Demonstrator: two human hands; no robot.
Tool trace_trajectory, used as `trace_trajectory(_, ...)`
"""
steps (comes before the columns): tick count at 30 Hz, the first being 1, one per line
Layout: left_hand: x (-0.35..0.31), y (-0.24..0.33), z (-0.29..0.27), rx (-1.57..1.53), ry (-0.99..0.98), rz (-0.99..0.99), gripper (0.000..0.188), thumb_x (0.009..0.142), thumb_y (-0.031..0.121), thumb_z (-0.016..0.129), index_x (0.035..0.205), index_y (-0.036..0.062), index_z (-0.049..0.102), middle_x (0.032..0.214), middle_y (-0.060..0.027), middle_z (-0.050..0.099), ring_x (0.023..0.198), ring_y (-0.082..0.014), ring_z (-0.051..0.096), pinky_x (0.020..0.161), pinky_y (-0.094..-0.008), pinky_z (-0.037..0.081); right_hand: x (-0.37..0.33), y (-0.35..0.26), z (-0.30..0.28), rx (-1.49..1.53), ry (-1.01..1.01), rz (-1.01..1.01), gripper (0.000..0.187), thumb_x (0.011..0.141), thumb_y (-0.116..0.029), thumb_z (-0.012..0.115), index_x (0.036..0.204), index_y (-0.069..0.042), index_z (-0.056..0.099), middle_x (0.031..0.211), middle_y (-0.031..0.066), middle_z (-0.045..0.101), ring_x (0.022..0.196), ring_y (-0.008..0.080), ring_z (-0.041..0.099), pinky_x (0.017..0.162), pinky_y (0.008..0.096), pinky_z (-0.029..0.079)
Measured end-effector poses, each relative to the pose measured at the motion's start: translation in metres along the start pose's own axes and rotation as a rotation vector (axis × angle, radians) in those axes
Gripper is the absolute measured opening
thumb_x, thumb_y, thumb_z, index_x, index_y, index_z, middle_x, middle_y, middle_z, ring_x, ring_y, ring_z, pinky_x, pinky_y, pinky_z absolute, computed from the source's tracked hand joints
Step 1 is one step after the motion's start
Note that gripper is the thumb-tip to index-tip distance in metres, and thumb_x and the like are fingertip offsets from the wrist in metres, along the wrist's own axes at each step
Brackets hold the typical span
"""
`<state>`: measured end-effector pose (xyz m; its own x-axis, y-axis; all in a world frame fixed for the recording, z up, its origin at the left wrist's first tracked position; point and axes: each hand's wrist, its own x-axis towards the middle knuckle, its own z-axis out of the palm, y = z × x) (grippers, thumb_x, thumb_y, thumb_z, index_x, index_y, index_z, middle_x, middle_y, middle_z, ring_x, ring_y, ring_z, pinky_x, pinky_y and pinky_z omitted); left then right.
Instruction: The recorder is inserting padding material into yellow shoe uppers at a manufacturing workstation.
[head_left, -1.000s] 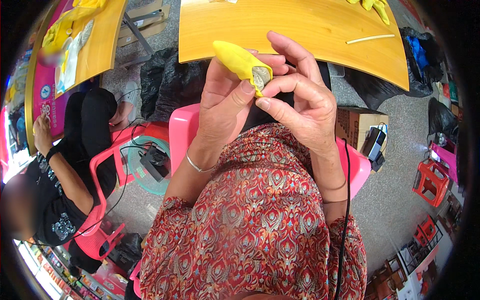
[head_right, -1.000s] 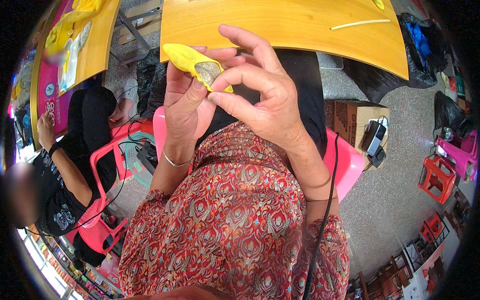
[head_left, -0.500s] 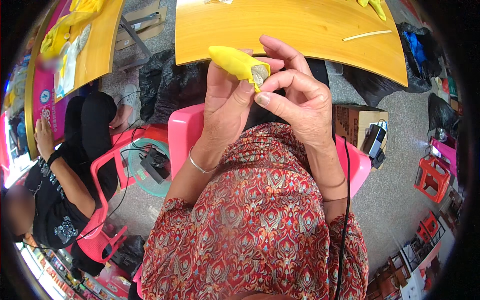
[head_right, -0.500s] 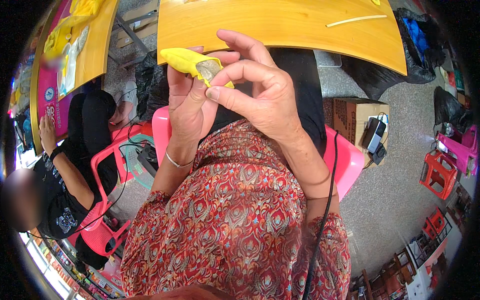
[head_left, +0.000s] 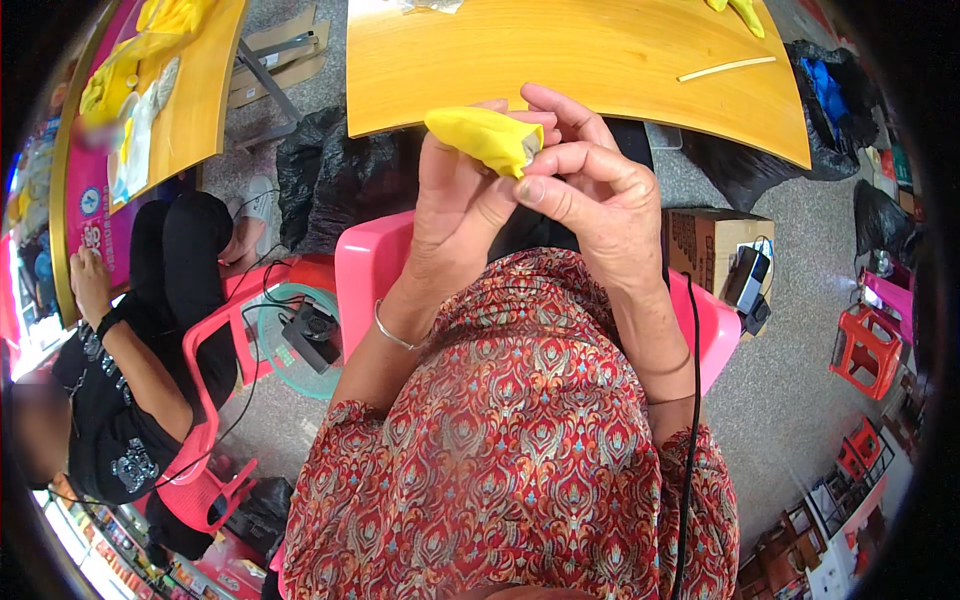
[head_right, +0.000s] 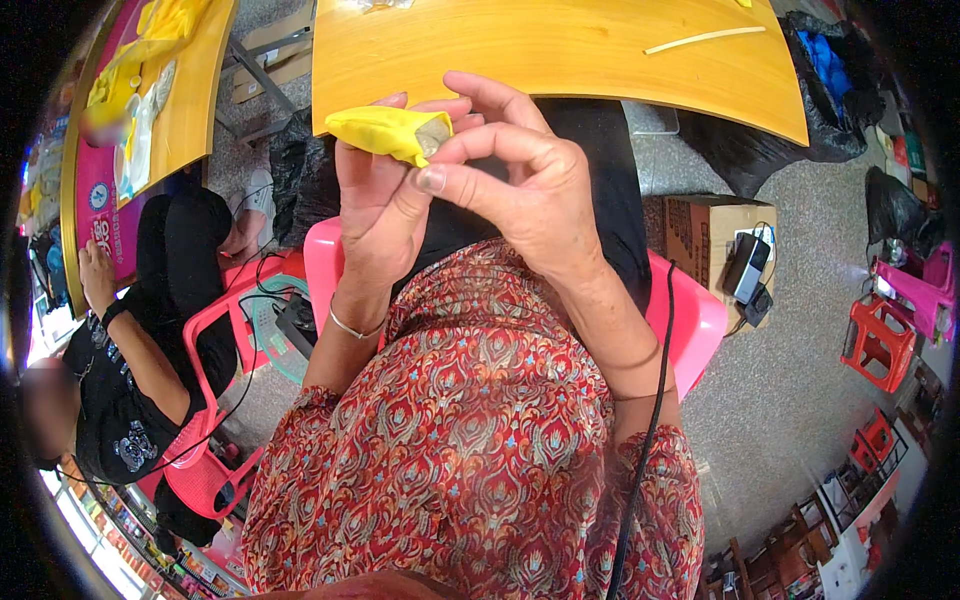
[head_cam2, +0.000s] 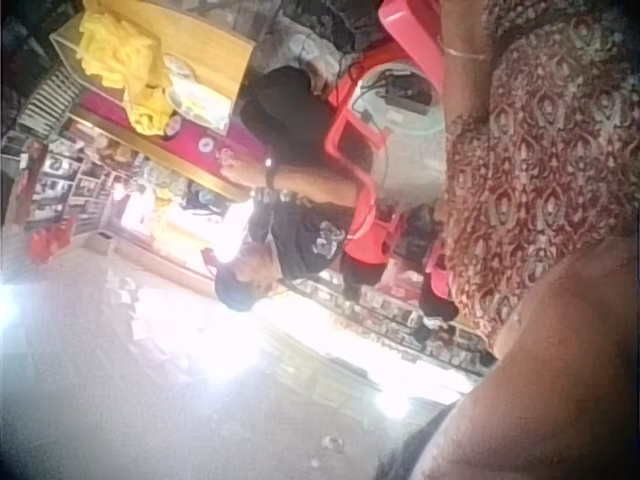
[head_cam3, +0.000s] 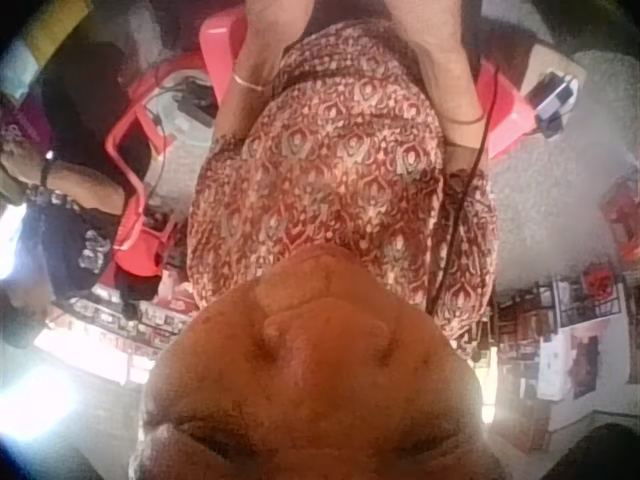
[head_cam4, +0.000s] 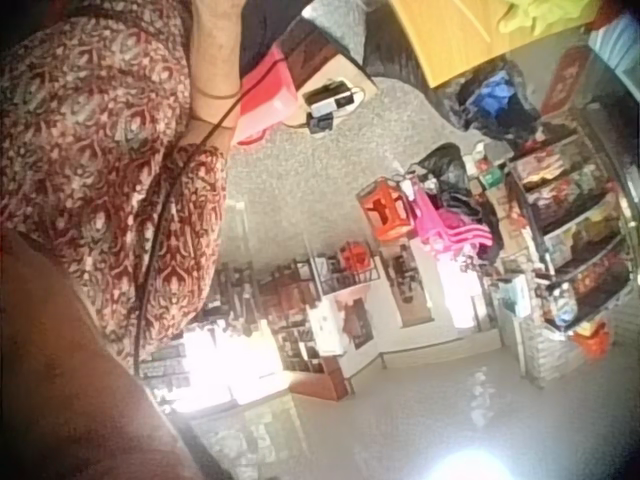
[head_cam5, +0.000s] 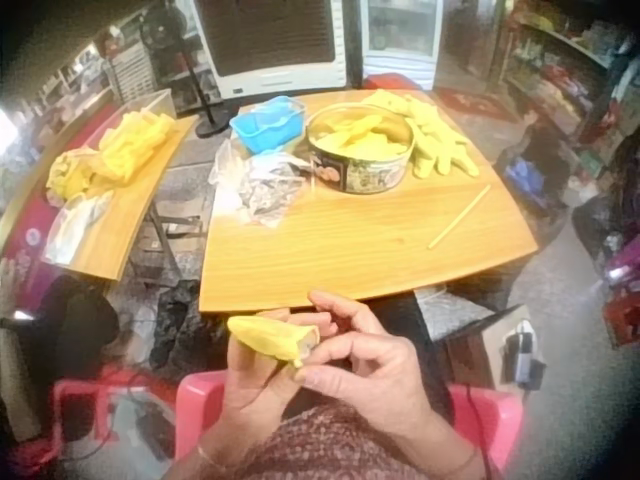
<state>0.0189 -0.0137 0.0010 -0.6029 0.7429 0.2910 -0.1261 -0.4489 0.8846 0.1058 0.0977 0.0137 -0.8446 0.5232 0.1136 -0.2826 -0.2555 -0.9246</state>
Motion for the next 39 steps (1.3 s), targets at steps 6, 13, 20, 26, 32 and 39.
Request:
trace_trajectory(6, 0.001, -0.003, -0.002, -0.013, 0.049, -0.061, 0.055, 0.09, -0.007, 0.056, 0.137, 0.007, 0.032, 0.126, -0.014, 0.054, 0.12, -0.0233, 0.053, 0.103, -0.0351, 0.042, 0.001, 0.005, 0.006, 0.054, 0.042, -0.037, 0.012, 0.075, 0.001, 0.076, 0.086, -0.001, 0.071, 0.13, 0.0141, 0.05, 0.112, 0.0193, 0.05, 0.098, 0.0322, 0.041)
trace_trajectory(13, 0.002, 0.001, -0.003, -0.146, 0.081, -0.13, 0.056, 0.087, -0.008, 0.061, 0.135, 0.006, 0.036, 0.123, -0.0126, 0.056, 0.116, -0.0214, 0.056, 0.1, -0.0332, 0.044, 0.001, 0.007, 0.003, 0.194, -0.014, -0.002, 0.011, 0.076, 0.003, 0.074, 0.086, -0.001, 0.071, 0.132, 0.0138, 0.049, 0.112, 0.0173, 0.05, 0.093, 0.0301, 0.044)
trace_trajectory(20, 0.001, -0.004, -0.006, -0.044, 0.08, -0.08, 0.054, 0.085, -0.01, 0.061, 0.133, 0.0051, 0.041, 0.122, -0.0115, 0.057, 0.114, -0.0212, 0.057, 0.1, -0.0336, 0.045, 0.002, 0.004, -0.002, -0.099, -0.028, -0.062, 0.01, 0.076, 0.001, 0.075, 0.083, -0.002, 0.07, 0.129, 0.0143, 0.052, 0.108, 0.0178, 0.054, 0.092, 0.0292, 0.045)
trace_trajectory(26, -0.001, -0.007, -0.003, 0.023, 0.095, -0.053, 0.049, 0.086, -0.012, 0.059, 0.13, 0.0035, 0.044, 0.12, -0.0103, 0.057, 0.113, -0.0209, 0.057, 0.1, -0.0334, 0.044, 0.002, 0.008, -0.003, -0.158, -0.001, -0.083, 0.012, 0.075, 0.0, 0.077, 0.085, -0.002, 0.07, 0.125, 0.0146, 0.055, 0.108, 0.0195, 0.056, 0.093, 0.0295, 0.043)
trace_trajectory(32, -0.005, -0.012, -0.003, 0.011, 0.081, -0.109, 0.048, 0.087, -0.012, 0.058, 0.131, 0.0031, 0.044, 0.121, -0.0097, 0.057, 0.114, -0.0202, 0.056, 0.1, -0.0332, 0.044, 0.001, 0.007, -0.002, 0.043, 0.047, -0.111, 0.012, 0.076, 0.002, 0.074, 0.087, 0.0, 0.069, 0.125, 0.0163, 0.054, 0.109, 0.0195, 0.055, 0.094, 0.0313, 0.044)
trace_trajectory(39, -0.005, 0.003, 0.001, -0.463, 0.098, -0.246, 0.036, 0.093, 0.004, 0.056, 0.128, 0.0017, 0.046, 0.123, -0.01, 0.055, 0.113, -0.0231, 0.056, 0.091, -0.036, 0.051, 0.0, -0.009, -0.016, -0.185, 0.009, -0.09, 0.011, 0.08, -0.001, 0.071, 0.091, 0.001, 0.07, 0.124, 0.0146, 0.056, 0.098, 0.0185, 0.061, 0.085, 0.0311, 0.049)
